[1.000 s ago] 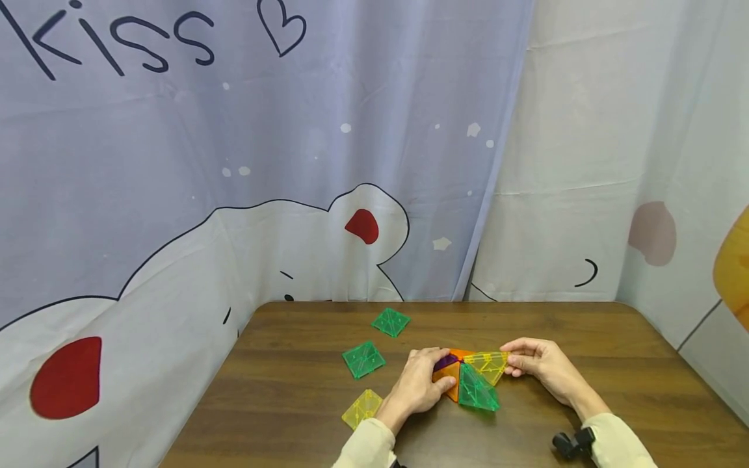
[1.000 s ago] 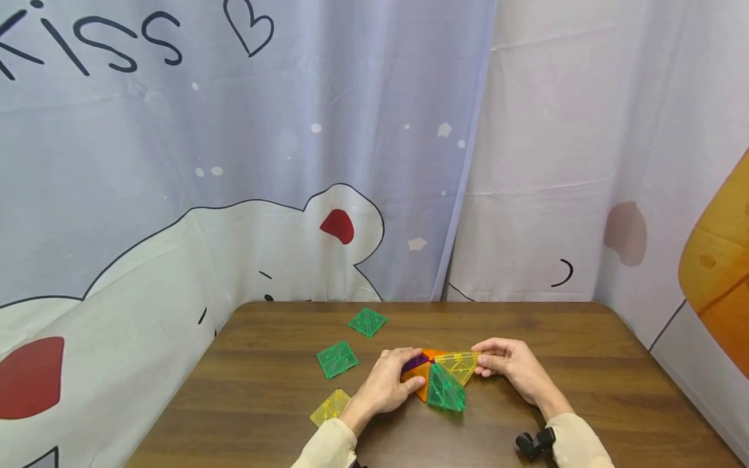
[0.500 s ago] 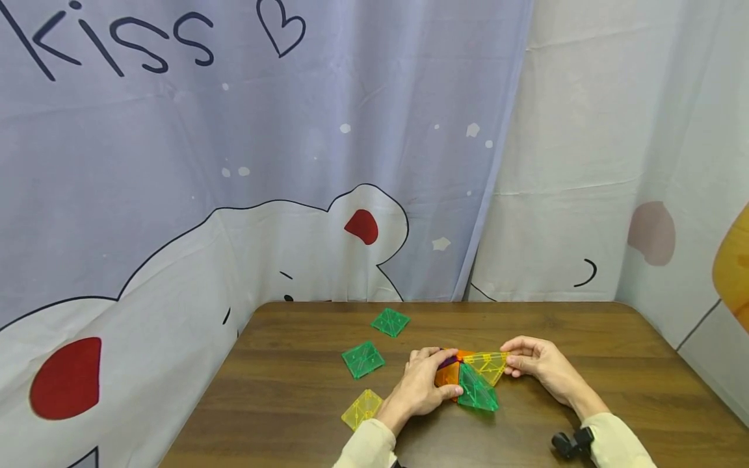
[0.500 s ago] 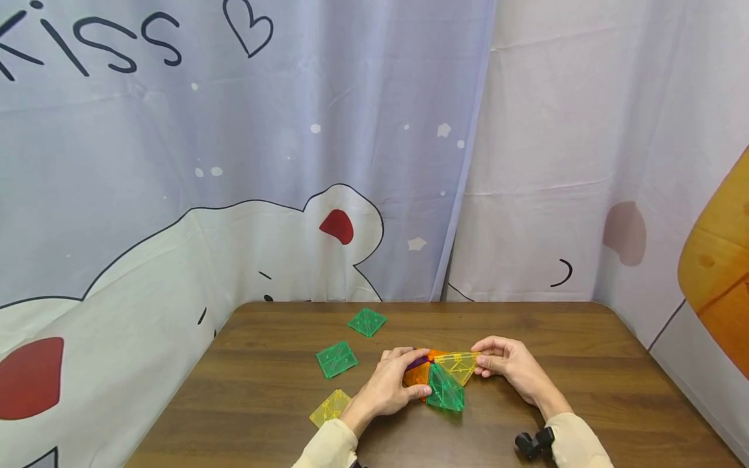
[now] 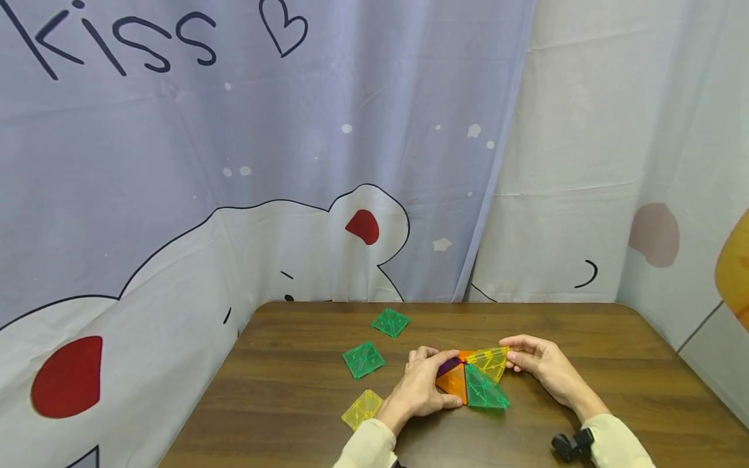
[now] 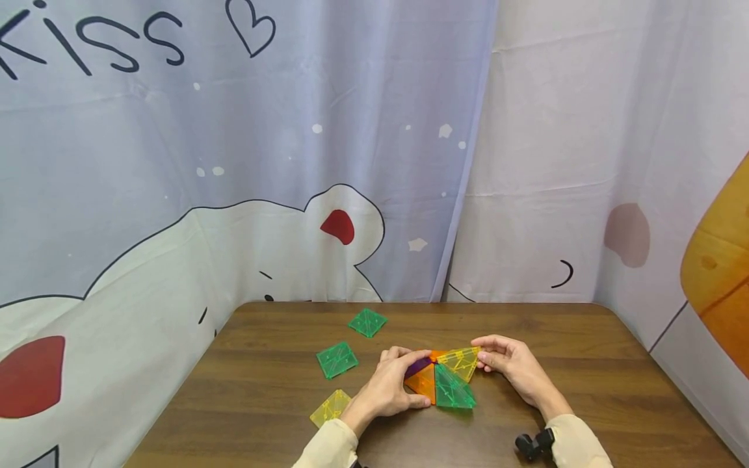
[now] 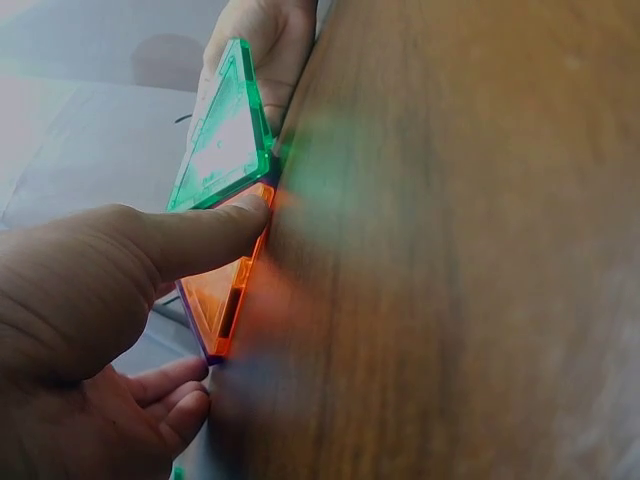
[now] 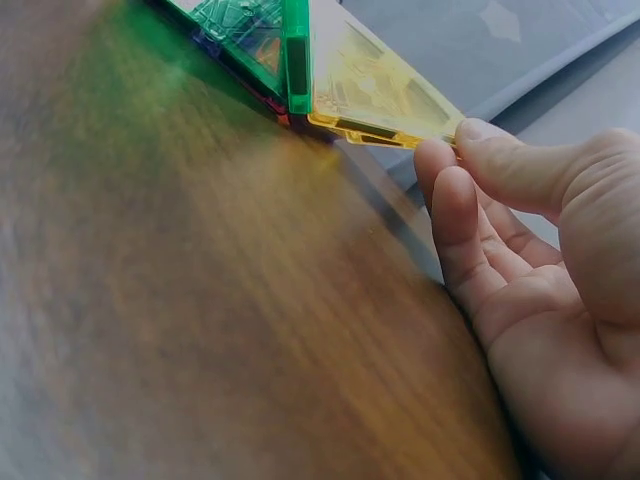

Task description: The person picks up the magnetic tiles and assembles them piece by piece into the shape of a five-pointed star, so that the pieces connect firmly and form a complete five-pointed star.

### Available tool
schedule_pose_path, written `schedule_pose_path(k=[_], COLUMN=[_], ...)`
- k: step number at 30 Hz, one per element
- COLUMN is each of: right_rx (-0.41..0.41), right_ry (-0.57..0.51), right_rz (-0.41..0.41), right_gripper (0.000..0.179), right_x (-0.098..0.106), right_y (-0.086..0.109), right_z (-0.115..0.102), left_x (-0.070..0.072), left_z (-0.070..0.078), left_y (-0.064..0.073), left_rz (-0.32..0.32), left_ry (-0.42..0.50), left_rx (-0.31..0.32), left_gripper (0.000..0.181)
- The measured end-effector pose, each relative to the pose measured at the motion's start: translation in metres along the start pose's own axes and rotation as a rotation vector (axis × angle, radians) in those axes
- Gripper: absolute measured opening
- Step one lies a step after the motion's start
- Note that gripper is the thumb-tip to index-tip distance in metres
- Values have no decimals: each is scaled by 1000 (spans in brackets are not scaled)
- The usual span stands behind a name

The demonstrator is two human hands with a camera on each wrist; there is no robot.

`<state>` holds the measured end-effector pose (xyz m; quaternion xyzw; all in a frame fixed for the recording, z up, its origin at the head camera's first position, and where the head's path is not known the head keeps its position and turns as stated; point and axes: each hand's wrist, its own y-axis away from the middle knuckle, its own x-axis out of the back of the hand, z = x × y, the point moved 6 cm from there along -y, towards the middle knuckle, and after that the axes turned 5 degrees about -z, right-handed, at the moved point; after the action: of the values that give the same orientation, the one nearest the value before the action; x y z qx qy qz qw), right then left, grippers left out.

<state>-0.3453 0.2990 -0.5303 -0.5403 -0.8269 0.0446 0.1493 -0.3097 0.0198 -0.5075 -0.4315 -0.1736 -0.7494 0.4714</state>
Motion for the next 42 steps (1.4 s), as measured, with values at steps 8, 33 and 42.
schedule_pose_path(k=[8,33,42], right_rx=[16,25,33], right_ry=[-16,-69,-88], right_rz=[-5,90,66], right_gripper=[42,54,59], right_x=[0,2,0], right_y=[0,1,0], right_z=[-1,-4,-3], left_x=[1,81,98], left_z=[1,-107,-130], left_y=[1,-8,-11], left_rz=[3,311,332], left_ry=[-8,114,16], left_rx=[-4,109,291], left_gripper=[88,69,72])
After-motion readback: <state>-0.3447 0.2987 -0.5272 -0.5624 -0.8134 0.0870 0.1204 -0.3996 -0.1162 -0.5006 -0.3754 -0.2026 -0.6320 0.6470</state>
